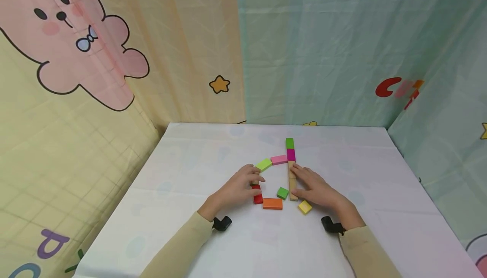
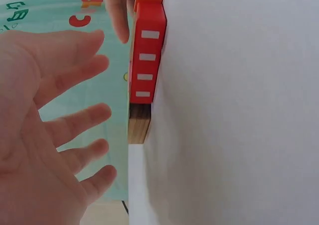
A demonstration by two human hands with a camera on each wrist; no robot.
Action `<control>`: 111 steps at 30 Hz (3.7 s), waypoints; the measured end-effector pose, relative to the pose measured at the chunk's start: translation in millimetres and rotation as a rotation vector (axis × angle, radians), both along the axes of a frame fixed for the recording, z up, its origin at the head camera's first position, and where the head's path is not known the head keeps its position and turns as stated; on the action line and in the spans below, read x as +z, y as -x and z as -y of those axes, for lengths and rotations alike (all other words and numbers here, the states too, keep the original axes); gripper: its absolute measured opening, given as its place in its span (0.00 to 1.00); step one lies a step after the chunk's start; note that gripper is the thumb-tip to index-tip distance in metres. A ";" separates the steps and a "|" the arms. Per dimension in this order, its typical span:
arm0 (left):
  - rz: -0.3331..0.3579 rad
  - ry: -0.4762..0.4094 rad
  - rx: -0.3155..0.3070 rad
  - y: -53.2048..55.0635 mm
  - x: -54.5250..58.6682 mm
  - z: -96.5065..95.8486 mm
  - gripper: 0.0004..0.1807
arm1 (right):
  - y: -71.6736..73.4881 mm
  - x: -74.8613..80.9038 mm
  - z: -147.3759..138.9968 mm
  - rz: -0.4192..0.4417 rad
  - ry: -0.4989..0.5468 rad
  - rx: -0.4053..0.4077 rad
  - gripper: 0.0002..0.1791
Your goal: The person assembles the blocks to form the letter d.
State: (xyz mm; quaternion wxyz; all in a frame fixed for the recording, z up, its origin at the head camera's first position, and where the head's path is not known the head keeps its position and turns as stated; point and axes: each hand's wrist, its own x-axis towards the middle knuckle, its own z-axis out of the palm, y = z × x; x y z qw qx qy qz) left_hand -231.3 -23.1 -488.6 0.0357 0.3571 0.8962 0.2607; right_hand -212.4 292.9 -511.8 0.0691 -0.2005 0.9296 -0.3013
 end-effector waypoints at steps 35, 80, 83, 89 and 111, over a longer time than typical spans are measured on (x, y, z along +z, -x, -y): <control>0.054 -0.033 0.014 2.3 -8.2 4.5 0.23 | -23.4 24.4 51.2 -0.188 -0.117 -0.023 0.25; 0.143 0.138 0.136 -21.8 -20.4 -17.8 0.53 | -29.5 27.3 53.1 -0.258 -0.146 -0.052 0.23; 0.140 0.126 0.137 -20.7 -18.3 -17.5 0.52 | -31.4 31.7 51.3 -0.267 -0.131 -0.065 0.24; 0.136 0.122 0.137 -17.8 -16.1 -15.7 0.52 | -34.0 34.1 49.7 -0.273 -0.137 -0.055 0.23; 0.140 0.124 0.123 -19.8 -13.6 -15.7 0.53 | -49.4 34.5 47.4 -0.260 -0.183 -0.018 0.21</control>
